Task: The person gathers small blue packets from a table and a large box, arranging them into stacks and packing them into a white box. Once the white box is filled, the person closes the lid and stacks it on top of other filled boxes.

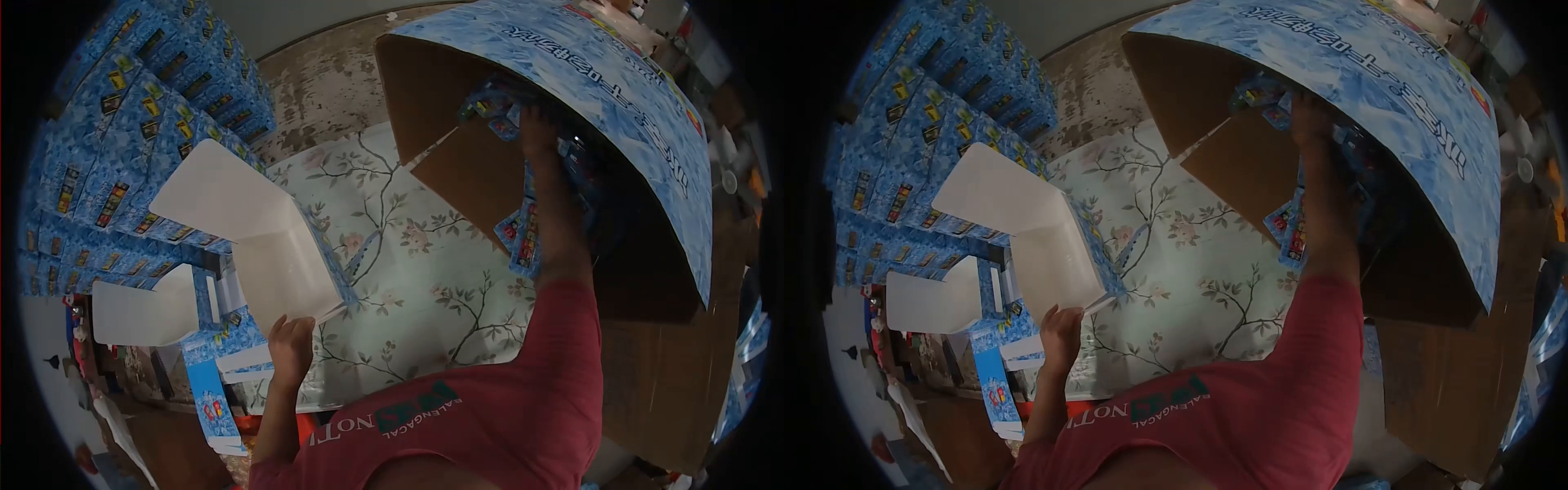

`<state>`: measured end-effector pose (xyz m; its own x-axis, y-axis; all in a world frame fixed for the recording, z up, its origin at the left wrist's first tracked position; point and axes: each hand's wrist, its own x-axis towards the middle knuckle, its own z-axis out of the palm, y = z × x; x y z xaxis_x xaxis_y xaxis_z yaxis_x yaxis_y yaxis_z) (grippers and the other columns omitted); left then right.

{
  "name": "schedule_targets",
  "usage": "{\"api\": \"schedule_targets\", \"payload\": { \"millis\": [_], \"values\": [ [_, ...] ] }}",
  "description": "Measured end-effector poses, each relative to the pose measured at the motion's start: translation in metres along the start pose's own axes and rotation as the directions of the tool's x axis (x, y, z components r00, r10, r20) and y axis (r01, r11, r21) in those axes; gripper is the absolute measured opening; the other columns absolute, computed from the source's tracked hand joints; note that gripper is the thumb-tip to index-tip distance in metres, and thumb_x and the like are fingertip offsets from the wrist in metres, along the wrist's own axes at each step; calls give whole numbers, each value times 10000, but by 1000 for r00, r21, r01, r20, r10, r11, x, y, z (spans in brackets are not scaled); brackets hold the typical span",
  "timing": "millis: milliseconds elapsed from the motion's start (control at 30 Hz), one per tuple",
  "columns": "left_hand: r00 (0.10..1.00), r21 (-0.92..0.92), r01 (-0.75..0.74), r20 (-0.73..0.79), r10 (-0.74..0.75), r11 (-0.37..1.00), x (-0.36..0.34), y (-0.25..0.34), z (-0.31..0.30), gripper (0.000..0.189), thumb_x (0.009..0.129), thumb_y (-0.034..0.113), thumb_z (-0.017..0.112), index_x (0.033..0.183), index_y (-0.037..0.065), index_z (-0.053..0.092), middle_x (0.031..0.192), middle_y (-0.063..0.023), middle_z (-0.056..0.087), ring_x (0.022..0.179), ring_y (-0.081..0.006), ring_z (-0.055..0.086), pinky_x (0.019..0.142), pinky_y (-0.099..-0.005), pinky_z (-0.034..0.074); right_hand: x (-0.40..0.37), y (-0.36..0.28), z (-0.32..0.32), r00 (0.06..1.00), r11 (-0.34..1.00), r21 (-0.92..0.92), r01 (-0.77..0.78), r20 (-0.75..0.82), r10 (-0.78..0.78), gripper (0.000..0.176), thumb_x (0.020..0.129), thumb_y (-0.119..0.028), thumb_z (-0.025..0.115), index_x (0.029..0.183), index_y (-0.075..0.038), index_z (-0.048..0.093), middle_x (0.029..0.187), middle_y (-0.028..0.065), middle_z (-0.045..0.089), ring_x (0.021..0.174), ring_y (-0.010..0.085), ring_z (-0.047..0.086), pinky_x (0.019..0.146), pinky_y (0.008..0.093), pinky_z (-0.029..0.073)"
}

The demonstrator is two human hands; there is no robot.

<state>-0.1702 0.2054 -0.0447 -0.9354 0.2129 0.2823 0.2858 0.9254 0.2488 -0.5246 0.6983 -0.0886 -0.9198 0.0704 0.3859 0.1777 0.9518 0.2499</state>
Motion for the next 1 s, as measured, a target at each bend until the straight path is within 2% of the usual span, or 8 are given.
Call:
{"api": "schedule_targets", "payload": {
  "millis": [67,133,367,567,633,767,833,1000],
  "values": [
    [1000,-2,16,3,-16,1000,7,-4,0,49,807,48,602,851,57,619,798,-88,658,755,-263,631,873,-461,461,3,0,7,1000,998,60,19,16,-20,289,845,-184,518,1132,-154,514,1142,136,515,1099,343,502,870,533,441],
    [999,5,36,4,-36,999,9,-7,-1,58,800,39,610,853,60,620,799,-87,657,755,-262,631,869,-456,463,3,1,26,942,991,-136,7,-332,-52,282,836,-160,525,1118,-166,526,1113,141,536,1007,347,568,782,486,502],
    [1000,20,-7,-7,8,1000,16,-18,2,51,801,59,620,852,60,618,804,-81,659,746,-260,634,878,-454,466,2,5,11,978,995,-78,64,-195,-78,299,829,-142,523,1124,-189,547,1004,102,596,705,304,645,586,419,543],
    [1000,10,-4,-4,4,1000,18,-20,0,76,805,82,620,877,57,622,841,-87,665,765,-280,635,881,-461,467,-69,6,-28,892,966,-190,177,-383,-239,306,794,-137,565,1094,-195,591,993,99,580,868,256,619,834,470,500],
    [1000,3,-18,-13,18,1000,16,-16,-5,168,801,89,630,965,54,615,953,-114,654,862,-292,627,884,-449,470,-105,-8,-56,893,960,-29,278,-362,-269,290,784,-124,576,1067,-181,605,994,89,558,943,277,581,927,473,438],
    [978,-97,-64,-205,43,993,13,21,-16,371,790,101,655,1145,41,567,1172,-156,588,1039,-325,583,928,-422,450,-184,-38,-103,835,880,120,459,-396,-381,475,765,19,557,1210,-143,515,1118,103,527,1009,321,555,877,440,490],
    [994,-462,-42,-109,-10,886,5,43,-16,460,790,121,675,1212,23,522,1251,-169,542,1113,-359,543,972,-406,415,-230,-59,-120,809,765,336,550,-442,-387,354,771,-73,591,1118,-141,574,1108,97,517,1035,323,535,975,489,396],
    [996,-603,30,81,24,797,-4,72,54,614,825,304,667,1300,-5,432,1334,-243,442,1209,-399,457,994,-397,392,-308,-72,-181,750,675,347,651,-158,-642,535,761,-33,603,1272,-135,483,1319,133,431,1220,342,420,1043,493,316]
  ]
}}
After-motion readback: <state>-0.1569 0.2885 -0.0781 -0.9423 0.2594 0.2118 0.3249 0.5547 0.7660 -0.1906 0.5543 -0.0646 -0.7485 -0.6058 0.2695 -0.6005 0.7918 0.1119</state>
